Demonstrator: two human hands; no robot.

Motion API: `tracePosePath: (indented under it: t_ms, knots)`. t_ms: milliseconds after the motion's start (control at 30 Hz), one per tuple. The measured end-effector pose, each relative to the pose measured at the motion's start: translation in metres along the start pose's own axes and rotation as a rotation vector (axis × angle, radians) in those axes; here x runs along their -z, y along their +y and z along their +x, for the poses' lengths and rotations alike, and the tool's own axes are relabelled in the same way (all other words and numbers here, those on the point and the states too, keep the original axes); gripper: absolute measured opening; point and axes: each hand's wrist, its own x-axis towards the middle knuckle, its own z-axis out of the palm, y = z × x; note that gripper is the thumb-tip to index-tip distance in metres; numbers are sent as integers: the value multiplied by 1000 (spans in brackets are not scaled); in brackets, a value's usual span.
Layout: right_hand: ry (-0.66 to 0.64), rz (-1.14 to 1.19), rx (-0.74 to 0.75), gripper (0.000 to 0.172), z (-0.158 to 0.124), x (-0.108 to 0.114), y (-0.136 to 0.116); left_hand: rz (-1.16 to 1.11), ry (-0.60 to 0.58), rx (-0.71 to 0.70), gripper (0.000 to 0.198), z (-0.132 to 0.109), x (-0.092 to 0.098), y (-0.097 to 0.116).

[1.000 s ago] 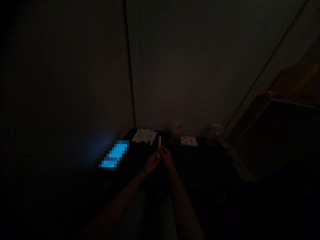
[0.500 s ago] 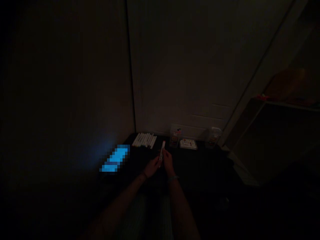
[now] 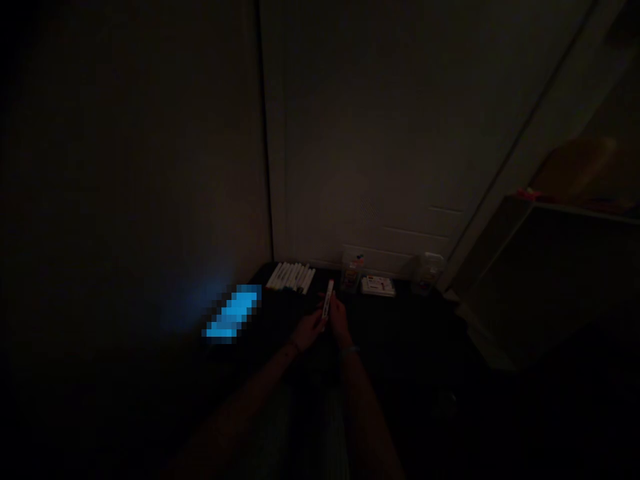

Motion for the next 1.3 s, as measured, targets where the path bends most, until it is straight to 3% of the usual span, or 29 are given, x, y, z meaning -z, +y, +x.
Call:
tracePosePath:
  t_ms: [500, 867, 1300]
  knots:
    - [56, 40, 1, 54, 8, 3, 15, 39, -42, -11, 28, 1, 2, -2]
    - [125, 115, -48, 51, 10, 8, 16, -92, -18, -2, 29, 2, -2, -6]
    - [116, 6, 35, 40, 9, 4, 14, -30, -52, 43, 26, -1, 3, 4]
